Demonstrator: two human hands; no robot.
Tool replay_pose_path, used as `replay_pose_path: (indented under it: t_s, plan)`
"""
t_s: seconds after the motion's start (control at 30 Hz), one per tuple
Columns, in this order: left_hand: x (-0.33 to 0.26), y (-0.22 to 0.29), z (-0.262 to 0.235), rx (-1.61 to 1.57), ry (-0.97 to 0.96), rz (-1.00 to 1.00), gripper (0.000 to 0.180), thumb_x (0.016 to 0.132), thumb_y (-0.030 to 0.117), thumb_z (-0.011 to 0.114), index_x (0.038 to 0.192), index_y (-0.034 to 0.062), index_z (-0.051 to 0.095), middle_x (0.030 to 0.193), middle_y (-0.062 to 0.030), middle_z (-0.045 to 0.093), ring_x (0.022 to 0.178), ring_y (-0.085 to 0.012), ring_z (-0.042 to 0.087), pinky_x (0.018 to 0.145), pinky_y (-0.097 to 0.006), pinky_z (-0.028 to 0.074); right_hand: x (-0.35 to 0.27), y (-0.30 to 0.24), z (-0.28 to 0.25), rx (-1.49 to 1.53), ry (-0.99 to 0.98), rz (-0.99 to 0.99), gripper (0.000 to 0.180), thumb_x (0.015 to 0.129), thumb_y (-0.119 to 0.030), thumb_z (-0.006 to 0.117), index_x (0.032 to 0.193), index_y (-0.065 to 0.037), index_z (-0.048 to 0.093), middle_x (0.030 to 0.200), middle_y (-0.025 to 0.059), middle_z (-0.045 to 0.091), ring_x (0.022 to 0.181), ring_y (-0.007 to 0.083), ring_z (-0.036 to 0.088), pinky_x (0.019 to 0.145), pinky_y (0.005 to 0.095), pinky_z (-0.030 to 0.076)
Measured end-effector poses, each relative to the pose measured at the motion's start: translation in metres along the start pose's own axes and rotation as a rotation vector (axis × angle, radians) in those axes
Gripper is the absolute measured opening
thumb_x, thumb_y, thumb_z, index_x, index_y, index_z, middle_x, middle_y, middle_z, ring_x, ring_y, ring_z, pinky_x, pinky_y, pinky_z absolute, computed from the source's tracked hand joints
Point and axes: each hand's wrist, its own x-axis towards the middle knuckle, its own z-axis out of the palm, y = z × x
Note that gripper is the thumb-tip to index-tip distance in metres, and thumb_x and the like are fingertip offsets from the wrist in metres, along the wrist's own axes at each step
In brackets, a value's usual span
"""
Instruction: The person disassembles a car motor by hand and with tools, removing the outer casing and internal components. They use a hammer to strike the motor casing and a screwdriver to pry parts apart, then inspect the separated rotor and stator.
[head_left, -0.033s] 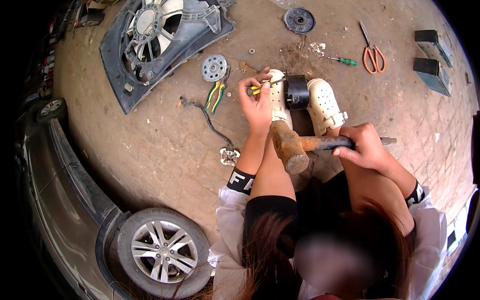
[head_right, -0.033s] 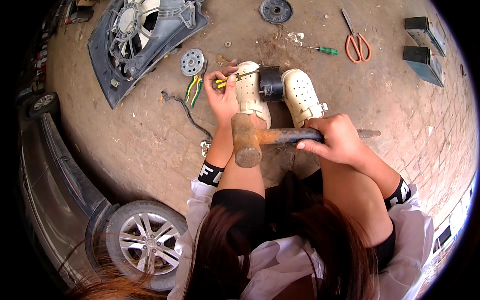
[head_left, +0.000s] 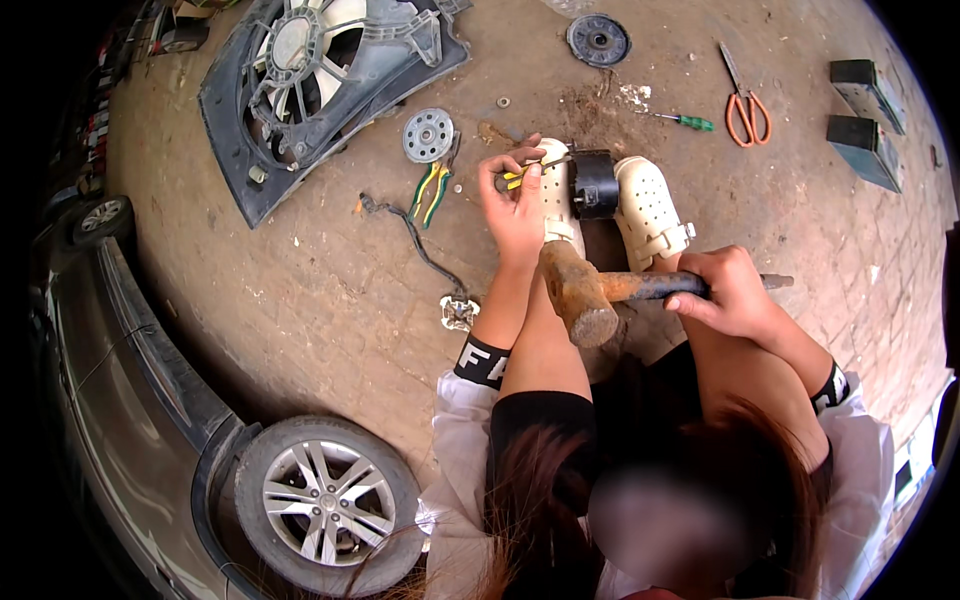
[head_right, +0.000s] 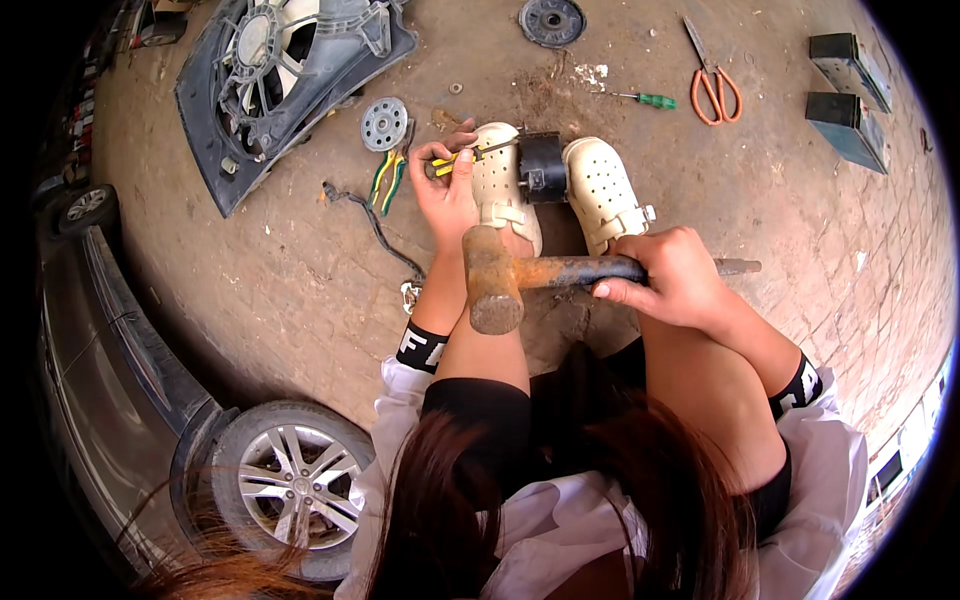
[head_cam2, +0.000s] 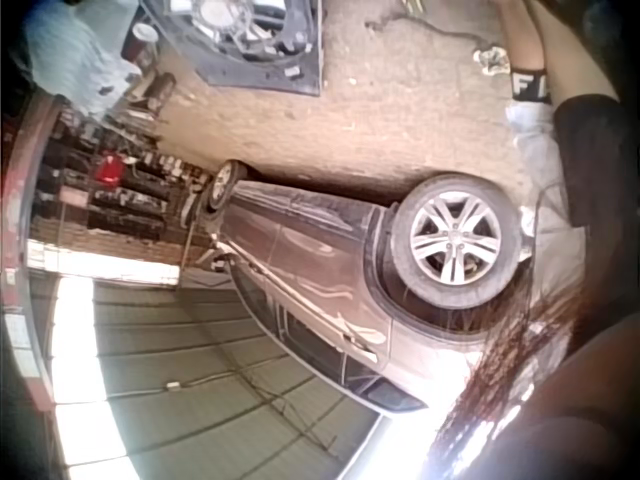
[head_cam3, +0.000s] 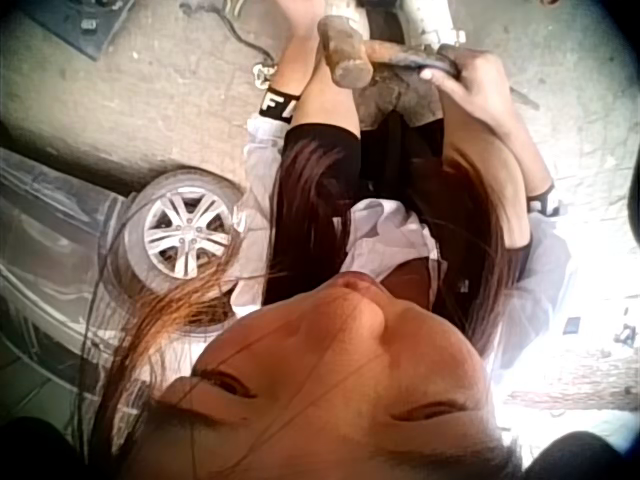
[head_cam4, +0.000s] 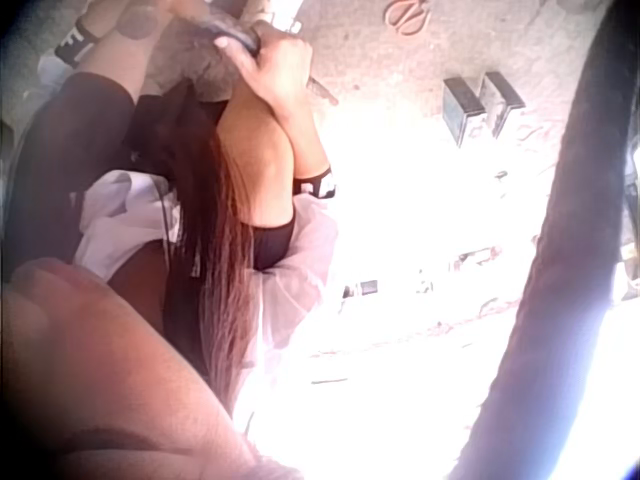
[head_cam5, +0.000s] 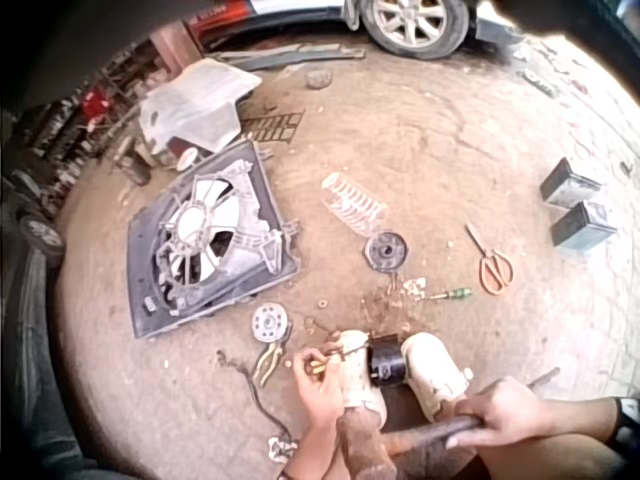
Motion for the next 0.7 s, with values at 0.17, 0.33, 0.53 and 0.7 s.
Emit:
replay_pose_path:
  t_s: [0.17, 0.33, 0.53, 0.7]
  plan:
    - [0.0, -0.001, 0.001, -0.002, -0.078, 0.007, 0.022, 0.089, -0.005, 0.057, 0.096, 0.0072, 0.04, 0.103, -0.0199, 0.065, 0.12, -0.0365, 0.053, 0.107, -0.05, 0.036, 0.0, 0.0, 0.0, -0.006, -0.004, 0.006, 0.04, 0.078, -0.047, 0.072, 0.084, -0.007, 0.067, 0.062, 0.0126, 0.059, 0.06, 0.0341, 0.06, 0.056, 0.0401, 0.048]
    - [0.001, 0.007, 0.008, 0.017, -0.159, 0.0, 0.021, 0.084, -0.012, 0.05, 0.088, 0.0065, 0.041, 0.102, -0.0187, 0.065, 0.121, -0.0352, 0.053, 0.107, -0.048, 0.036, 0.001, -0.001, -0.001, -0.008, -0.009, 0.006, 0.041, 0.078, -0.047, 0.072, 0.084, -0.006, 0.067, 0.062, 0.0126, 0.059, 0.061, 0.0346, 0.06, 0.056, 0.0402, 0.048]
    - [0.005, -0.001, 0.001, -0.069, -0.254, -0.03, 0.027, 0.075, -0.016, 0.043, 0.094, 0.0019, 0.049, 0.1, -0.0148, 0.065, 0.115, -0.0304, 0.057, 0.104, -0.044, 0.038, 0.001, -0.001, -0.001, -0.005, -0.011, 0.021, 0.041, 0.079, -0.047, 0.071, 0.083, -0.006, 0.067, 0.062, 0.013, 0.059, 0.06, 0.0354, 0.059, 0.057, 0.0406, 0.048]
    - [0.01, 0.005, 0.013, -0.072, -0.299, -0.149, 0.045, 0.082, -0.012, 0.051, 0.126, -0.0028, 0.053, 0.098, -0.0094, 0.065, 0.107, -0.0181, 0.059, 0.102, -0.034, 0.04, 0.0, 0.0, 0.0, 0.008, -0.006, 0.022, 0.042, 0.079, -0.048, 0.071, 0.082, -0.006, 0.066, 0.062, 0.013, 0.058, 0.06, 0.0359, 0.058, 0.056, 0.0407, 0.047]
